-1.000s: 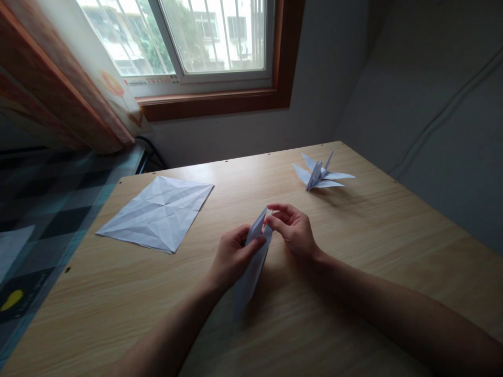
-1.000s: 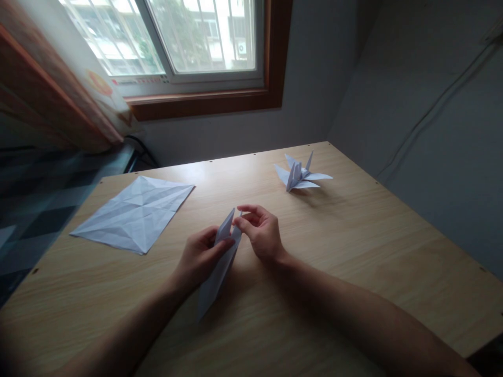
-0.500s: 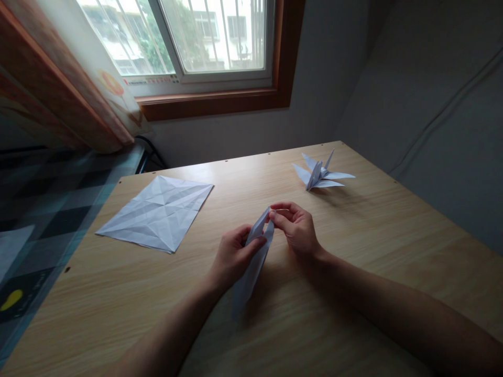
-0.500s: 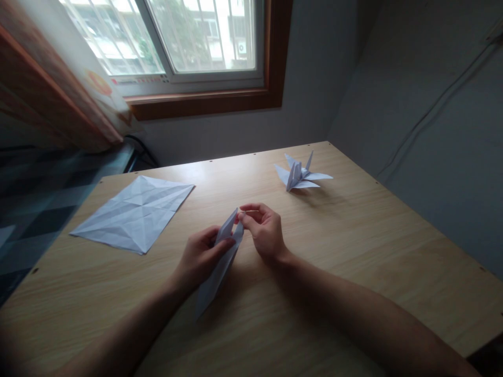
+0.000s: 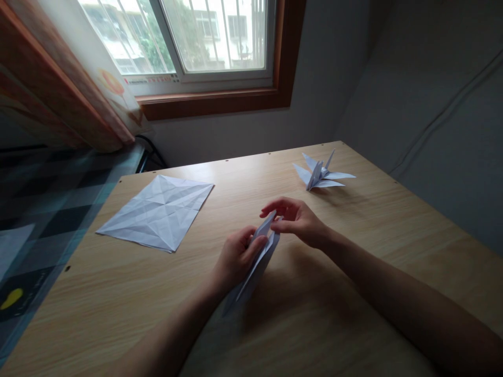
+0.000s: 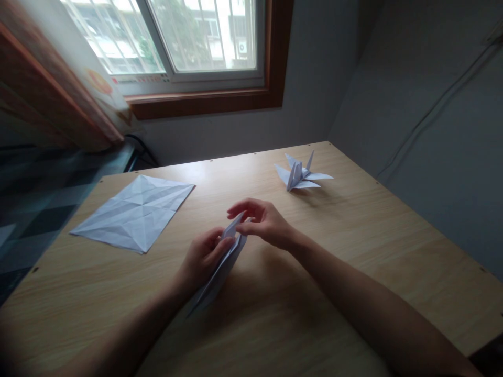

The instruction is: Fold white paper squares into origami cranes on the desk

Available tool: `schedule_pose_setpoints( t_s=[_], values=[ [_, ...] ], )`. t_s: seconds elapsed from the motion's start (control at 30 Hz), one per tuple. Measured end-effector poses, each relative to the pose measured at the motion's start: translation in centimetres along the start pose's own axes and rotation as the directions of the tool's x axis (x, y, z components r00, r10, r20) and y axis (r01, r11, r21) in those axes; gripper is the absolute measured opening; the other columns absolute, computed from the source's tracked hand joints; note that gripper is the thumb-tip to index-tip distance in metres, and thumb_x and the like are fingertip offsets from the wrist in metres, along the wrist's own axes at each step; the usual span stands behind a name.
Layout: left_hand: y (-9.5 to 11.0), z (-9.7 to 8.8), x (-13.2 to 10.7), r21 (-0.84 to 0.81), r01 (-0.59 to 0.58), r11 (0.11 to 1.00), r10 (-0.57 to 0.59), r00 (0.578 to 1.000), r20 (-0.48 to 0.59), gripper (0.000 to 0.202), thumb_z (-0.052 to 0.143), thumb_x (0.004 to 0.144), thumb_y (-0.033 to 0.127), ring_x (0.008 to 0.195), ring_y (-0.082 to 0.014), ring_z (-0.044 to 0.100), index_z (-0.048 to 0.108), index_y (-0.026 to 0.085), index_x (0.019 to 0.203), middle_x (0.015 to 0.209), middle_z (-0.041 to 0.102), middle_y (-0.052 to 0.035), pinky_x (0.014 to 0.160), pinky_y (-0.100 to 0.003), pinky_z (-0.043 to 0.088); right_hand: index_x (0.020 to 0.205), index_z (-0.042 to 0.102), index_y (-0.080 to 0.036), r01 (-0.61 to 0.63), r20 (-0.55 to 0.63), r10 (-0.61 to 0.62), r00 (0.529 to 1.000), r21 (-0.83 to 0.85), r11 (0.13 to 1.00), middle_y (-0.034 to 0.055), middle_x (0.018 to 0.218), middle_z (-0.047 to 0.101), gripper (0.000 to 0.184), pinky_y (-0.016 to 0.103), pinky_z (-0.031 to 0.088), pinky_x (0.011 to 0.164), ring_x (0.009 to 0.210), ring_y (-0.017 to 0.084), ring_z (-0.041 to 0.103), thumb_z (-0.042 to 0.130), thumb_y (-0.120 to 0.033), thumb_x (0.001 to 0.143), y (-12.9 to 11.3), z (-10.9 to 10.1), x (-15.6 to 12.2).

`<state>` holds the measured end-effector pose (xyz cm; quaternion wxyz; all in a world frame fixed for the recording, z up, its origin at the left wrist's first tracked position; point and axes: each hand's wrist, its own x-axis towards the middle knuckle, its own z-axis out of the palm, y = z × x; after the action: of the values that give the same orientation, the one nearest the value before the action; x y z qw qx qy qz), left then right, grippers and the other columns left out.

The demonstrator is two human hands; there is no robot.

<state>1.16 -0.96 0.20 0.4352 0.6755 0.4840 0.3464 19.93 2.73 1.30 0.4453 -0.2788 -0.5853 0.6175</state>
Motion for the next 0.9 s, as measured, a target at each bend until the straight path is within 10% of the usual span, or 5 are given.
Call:
schedule_pose_setpoints(
  t_s=[0.3,0.9],
  values=[
    [-0.1,0.1,-0.2,-0.103,0.124,0.987,-0.114,0.989,0.099,0.038,0.073,0.068,0.042,0.044,-0.0081,0.041,0.064,0.015,0.094,0.050,0.052,0.0066,0.043,-0.017,0.027,0.083,0.072,-0.018,0.180,0.252,-0.051,0.966,-0.521,0.834,0.0031,0.078,0.071,0.009,0.027,0.053,0.063,0.070,0.015,0.064,0.067,-0.026,0.081,-2.7,-2.6,0.3],
    [-0.5,0.1,-0.3,-0.122,0.091,0.988,-0.069,0.983,0.172,0.049,0.080,0.063,0.039,0.049,-0.0087,0.045,0.063,0.016,0.103,0.059,0.061,0.0034,0.045,-0.017,0.029,0.084,0.076,-0.020,0.154,0.273,0.017,0.962,-0.591,0.792,-0.0014,0.066,0.070,0.012,0.021,0.047,0.053,0.057,0.012,0.060,0.076,-0.026,0.074,-2.7,-3.6,0.5]
  ],
)
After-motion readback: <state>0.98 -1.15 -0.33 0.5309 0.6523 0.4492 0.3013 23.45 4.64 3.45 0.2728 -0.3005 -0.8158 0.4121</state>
